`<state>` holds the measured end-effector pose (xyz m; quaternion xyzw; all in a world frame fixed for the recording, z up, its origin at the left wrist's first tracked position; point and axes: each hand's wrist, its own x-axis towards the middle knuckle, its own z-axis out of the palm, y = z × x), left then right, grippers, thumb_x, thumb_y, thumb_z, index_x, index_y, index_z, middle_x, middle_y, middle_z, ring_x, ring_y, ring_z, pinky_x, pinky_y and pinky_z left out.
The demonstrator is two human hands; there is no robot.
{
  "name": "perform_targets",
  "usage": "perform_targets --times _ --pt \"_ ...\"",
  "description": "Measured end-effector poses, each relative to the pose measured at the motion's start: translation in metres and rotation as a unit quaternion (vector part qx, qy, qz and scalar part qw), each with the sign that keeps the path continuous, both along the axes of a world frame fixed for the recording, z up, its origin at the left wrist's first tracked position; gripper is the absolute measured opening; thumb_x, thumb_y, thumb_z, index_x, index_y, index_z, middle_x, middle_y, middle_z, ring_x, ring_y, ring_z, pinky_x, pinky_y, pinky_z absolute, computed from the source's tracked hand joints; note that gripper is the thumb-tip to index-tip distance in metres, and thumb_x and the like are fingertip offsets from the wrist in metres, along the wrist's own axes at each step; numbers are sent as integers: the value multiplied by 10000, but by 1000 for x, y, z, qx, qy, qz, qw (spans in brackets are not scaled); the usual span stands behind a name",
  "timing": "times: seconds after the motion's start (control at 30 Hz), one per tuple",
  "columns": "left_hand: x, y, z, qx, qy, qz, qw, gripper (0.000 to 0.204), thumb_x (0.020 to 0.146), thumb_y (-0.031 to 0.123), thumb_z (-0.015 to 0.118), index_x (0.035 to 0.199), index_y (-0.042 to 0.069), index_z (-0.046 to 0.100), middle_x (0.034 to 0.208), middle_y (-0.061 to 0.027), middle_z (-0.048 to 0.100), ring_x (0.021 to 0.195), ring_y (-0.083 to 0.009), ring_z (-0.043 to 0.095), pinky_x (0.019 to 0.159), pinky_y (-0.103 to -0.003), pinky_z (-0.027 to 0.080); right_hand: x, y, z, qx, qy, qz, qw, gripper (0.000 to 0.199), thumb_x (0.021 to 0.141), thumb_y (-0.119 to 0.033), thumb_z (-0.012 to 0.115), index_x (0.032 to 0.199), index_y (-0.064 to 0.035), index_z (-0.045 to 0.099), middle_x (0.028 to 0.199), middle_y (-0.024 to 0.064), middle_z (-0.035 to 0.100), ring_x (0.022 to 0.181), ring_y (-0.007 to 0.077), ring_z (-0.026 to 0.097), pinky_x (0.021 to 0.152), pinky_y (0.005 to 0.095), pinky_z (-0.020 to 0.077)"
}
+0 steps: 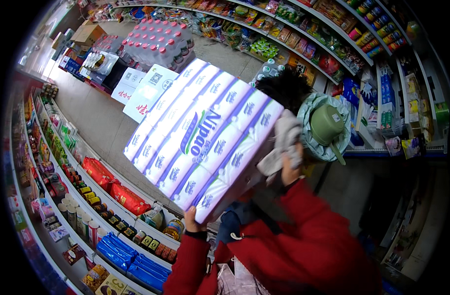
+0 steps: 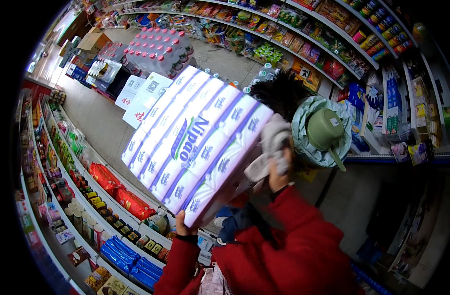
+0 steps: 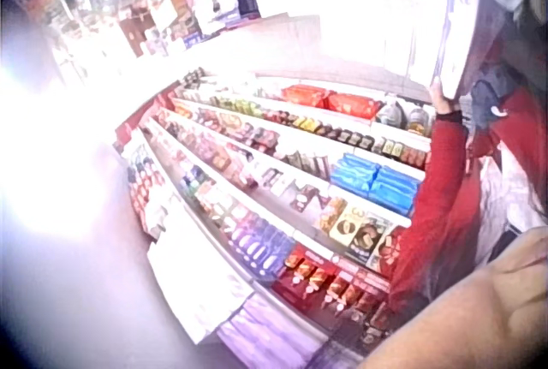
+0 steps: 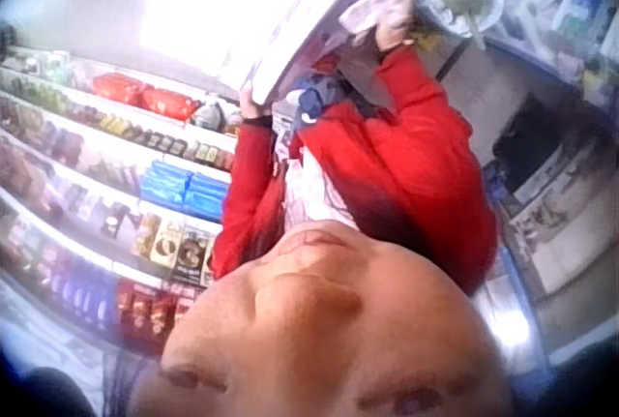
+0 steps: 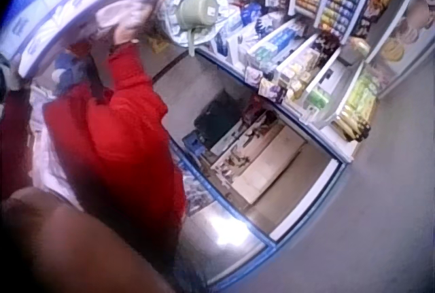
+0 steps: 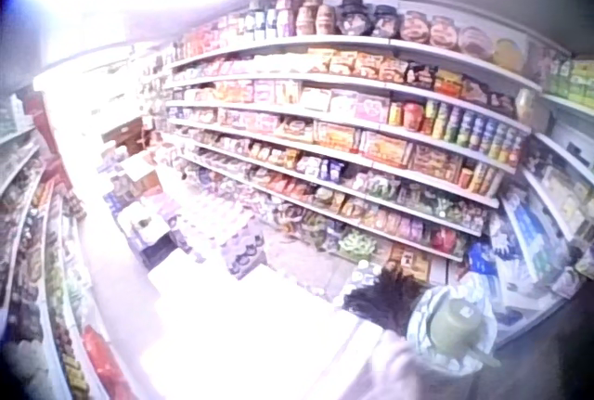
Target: The person wipes the surfaces of large purple and white boxes with a cloth in a store aisle. They repeatedly pick up boxes, wipe them, and place them back on the shelf or stack.
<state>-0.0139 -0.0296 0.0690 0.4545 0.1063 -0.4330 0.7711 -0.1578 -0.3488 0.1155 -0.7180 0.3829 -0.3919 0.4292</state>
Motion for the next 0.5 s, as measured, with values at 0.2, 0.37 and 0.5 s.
perform_targets --times 0.2,0.37,0.5 --pt "31 46 -21 -39 28 -25 999 707 760 305 616 1322 0 313 1266 -176 466 1139 -314 494 969 -427 406 9 -105 16 156 81 227 958 414 755 -76 580 1159 -6 520 1025 51 571 951 141 523 878 280 402" --pt "33 35 -12 -27 -32 -7 999 698 746 268 639 1319 37 315 1232 -137 475 1115 -288 507 932 -426 437 112 -178 -4 344 63 356 866 312 747 -59 569 1054 -10 552 1012 29 585 938 133 533 848 285 424" --pt "41 33 -12 -49 -42 -14 998 710 733 224 660 1315 30 304 1216 -130 478 1093 -278 512 901 -413 451 211 -233 -30 -224 170 518 808 222 813 -109 507 990 4 577 949 62 609 858 129 562 752 293 443"
